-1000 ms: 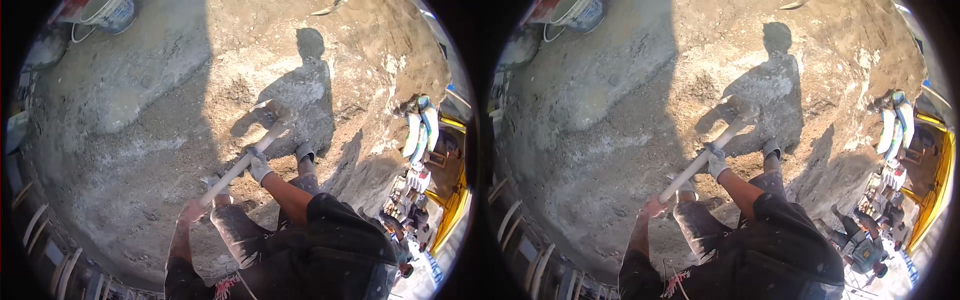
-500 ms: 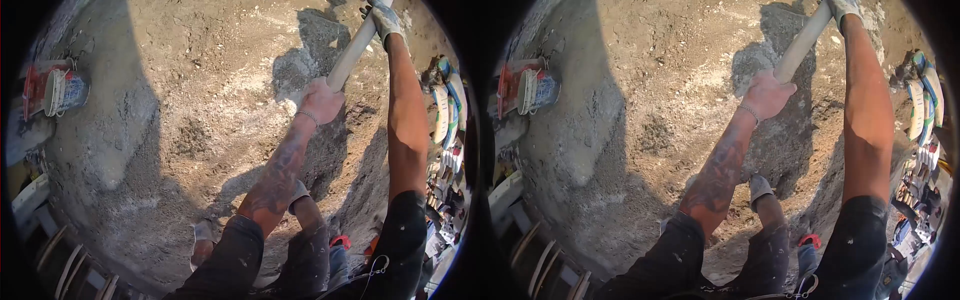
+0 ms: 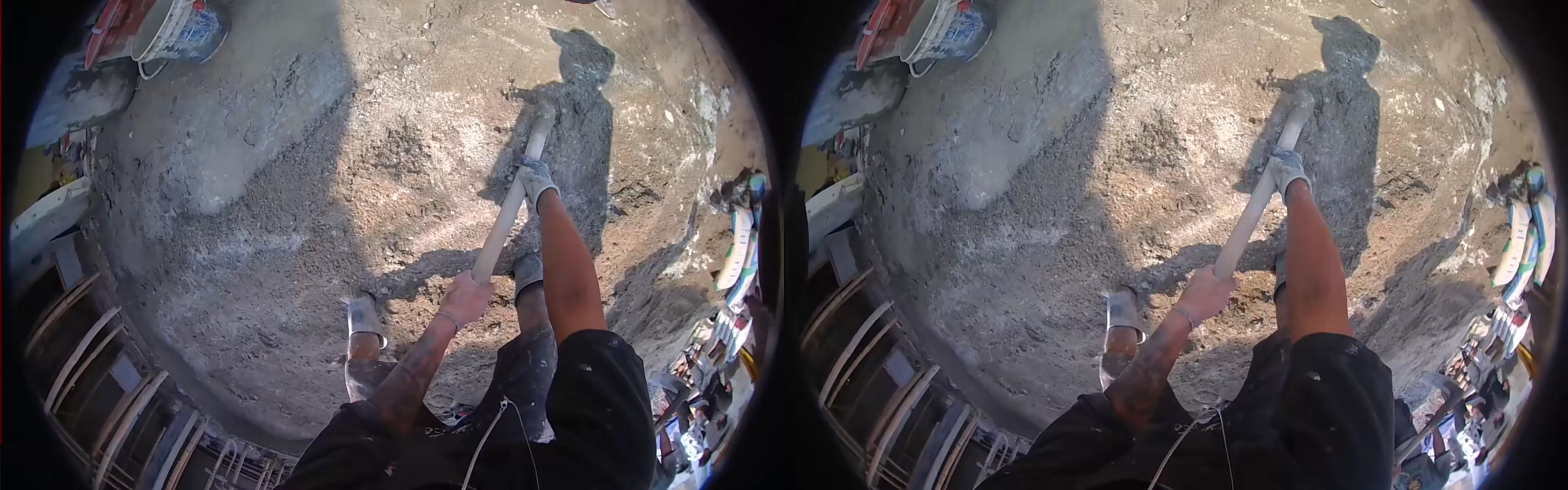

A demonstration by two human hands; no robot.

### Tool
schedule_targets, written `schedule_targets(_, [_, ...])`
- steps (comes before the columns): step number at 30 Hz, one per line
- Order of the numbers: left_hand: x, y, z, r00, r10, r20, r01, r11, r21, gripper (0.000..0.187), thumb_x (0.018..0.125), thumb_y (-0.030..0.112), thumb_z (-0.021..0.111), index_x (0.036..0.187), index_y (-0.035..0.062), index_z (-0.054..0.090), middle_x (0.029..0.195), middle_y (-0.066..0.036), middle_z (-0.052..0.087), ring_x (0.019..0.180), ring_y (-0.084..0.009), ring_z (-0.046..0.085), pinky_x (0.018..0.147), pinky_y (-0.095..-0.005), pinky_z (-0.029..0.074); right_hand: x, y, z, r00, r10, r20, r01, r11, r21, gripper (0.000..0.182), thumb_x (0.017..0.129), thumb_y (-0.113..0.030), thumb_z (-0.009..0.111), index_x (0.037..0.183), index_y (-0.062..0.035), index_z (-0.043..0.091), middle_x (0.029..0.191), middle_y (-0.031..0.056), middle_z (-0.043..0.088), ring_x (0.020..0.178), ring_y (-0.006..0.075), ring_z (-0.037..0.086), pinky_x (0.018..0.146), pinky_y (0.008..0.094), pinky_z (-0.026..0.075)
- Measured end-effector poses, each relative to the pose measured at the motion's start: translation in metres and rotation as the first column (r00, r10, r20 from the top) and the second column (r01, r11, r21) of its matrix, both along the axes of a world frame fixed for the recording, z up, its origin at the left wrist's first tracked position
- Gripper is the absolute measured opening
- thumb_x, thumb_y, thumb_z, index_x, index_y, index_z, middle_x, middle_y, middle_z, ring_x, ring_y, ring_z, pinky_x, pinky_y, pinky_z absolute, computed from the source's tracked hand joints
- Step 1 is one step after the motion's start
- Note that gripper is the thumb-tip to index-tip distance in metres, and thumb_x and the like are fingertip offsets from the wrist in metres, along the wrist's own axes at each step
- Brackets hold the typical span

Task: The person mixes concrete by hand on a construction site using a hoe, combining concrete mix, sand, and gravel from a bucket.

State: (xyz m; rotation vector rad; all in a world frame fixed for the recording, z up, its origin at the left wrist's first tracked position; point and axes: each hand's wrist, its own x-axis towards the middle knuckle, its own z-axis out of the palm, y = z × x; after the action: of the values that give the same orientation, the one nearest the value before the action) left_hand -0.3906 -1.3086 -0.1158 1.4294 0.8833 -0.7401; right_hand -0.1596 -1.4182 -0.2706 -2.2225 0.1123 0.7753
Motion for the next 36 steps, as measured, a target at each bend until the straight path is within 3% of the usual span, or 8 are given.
schedule_targets(4, [-0.044,0.073,0.018,0.974,-0.191,0.122,0.186,0.981,0.057,0.037,0.071,0.027,0.051,0.086,-0.0064,0.055,0.074,-0.021,0.058,0.071,-0.0287,0.058,0.065,-0.0356,0.046,-0.047,0.031,0.022,0.829,-0.339,-0.445,0.476,0.845,0.242,0.016,0.078,-0.015,0.047,0.092,-0.0069,0.051,0.065,0.0058,0.047,0.056,0.0217,0.050,0.049,0.0352,0.045])
schedule_targets(13, [-0.358,0.365,0.167,0.947,-0.264,-0.181,0.294,0.941,0.166,0.034,0.063,0.033,0.057,0.085,0.0073,0.062,0.082,-0.008,0.061,0.081,-0.0203,0.059,0.068,-0.0323,0.048,-0.388,0.283,0.129,0.743,-0.236,-0.626,0.527,0.783,0.331,0.030,0.077,-0.030,0.048,0.094,-0.0060,0.048,0.089,0.0090,0.053,0.080,0.0224,0.053,0.079,0.0334,0.043])
schedule_targets(16, [-0.529,0.427,0.288,0.751,-0.037,-0.659,0.516,0.655,0.552,0.031,0.063,0.029,0.063,0.089,0.0110,0.062,0.081,-0.006,0.060,0.081,-0.0151,0.057,0.072,-0.0289,0.045,-0.580,0.412,0.216,0.228,-0.073,-0.971,0.678,0.728,0.105,0.025,0.077,-0.025,0.056,0.093,-0.0057,0.050,0.086,0.0091,0.057,0.078,0.0221,0.056,0.070,0.0403,0.048])
schedule_targets(21, [-0.691,0.474,0.447,0.663,0.442,-0.604,0.669,0.013,0.743,0.017,0.061,0.017,0.059,0.078,0.0123,0.059,0.082,-0.005,0.059,0.085,-0.0230,0.054,0.074,-0.0365,0.040,-0.739,0.534,0.381,-0.234,0.349,-0.907,0.683,0.723,0.102,0.031,0.070,-0.010,0.063,0.098,-0.0066,0.049,0.095,0.0076,0.054,0.091,0.0231,0.053,0.077,0.0389,0.045])
schedule_targets(26, [-0.688,0.471,0.318,0.795,0.293,-0.531,0.515,0.136,0.847,0.017,0.062,0.018,0.059,0.078,0.0120,0.058,0.080,-0.007,0.059,0.082,-0.0246,0.055,0.072,-0.0375,0.041,-0.668,0.515,0.325,0.080,0.319,-0.944,0.651,0.701,0.292,0.034,0.069,-0.014,0.063,0.099,-0.0053,0.049,0.093,0.0059,0.053,0.093,0.0246,0.053,0.082,0.0381,0.041])
schedule_targets(29, [-0.583,0.410,0.173,0.906,0.129,-0.402,0.267,0.564,0.782,0.027,0.066,0.024,0.056,0.089,0.0114,0.061,0.084,-0.012,0.061,0.082,-0.0270,0.058,0.076,-0.0376,0.044,-0.550,0.449,0.220,0.373,0.102,-0.922,0.569,0.760,0.314,0.029,0.067,-0.019,0.064,0.089,-0.0104,0.048,0.083,0.0045,0.054,0.085,0.0234,0.056,0.075,0.0370,0.043])
schedule_targets(31, [-0.471,0.337,0.111,0.926,-0.094,-0.365,0.256,0.868,0.426,0.035,0.067,0.027,0.056,0.097,0.0100,0.059,0.090,-0.016,0.060,0.086,-0.0296,0.057,0.079,-0.0372,0.044,-0.463,0.377,0.155,0.567,-0.195,-0.800,0.668,0.677,0.308,0.018,0.072,-0.021,0.060,0.081,-0.0098,0.050,0.071,0.0036,0.052,0.066,0.0187,0.055,0.053,0.0311,0.046])
schedule_targets(36, [-0.275,0.110,0.032,0.982,-0.175,0.074,0.174,0.985,0.019,0.035,0.065,0.024,0.061,0.088,-0.0016,0.056,0.077,-0.018,0.059,0.075,-0.0290,0.059,0.068,-0.0375,0.046,-0.261,0.148,0.166,0.781,-0.516,-0.352,0.623,0.689,0.371,0.012,0.076,-0.018,0.055,0.079,-0.0068,0.052,0.062,0.0040,0.048,0.055,0.0163,0.051,0.049,0.0276,0.044])
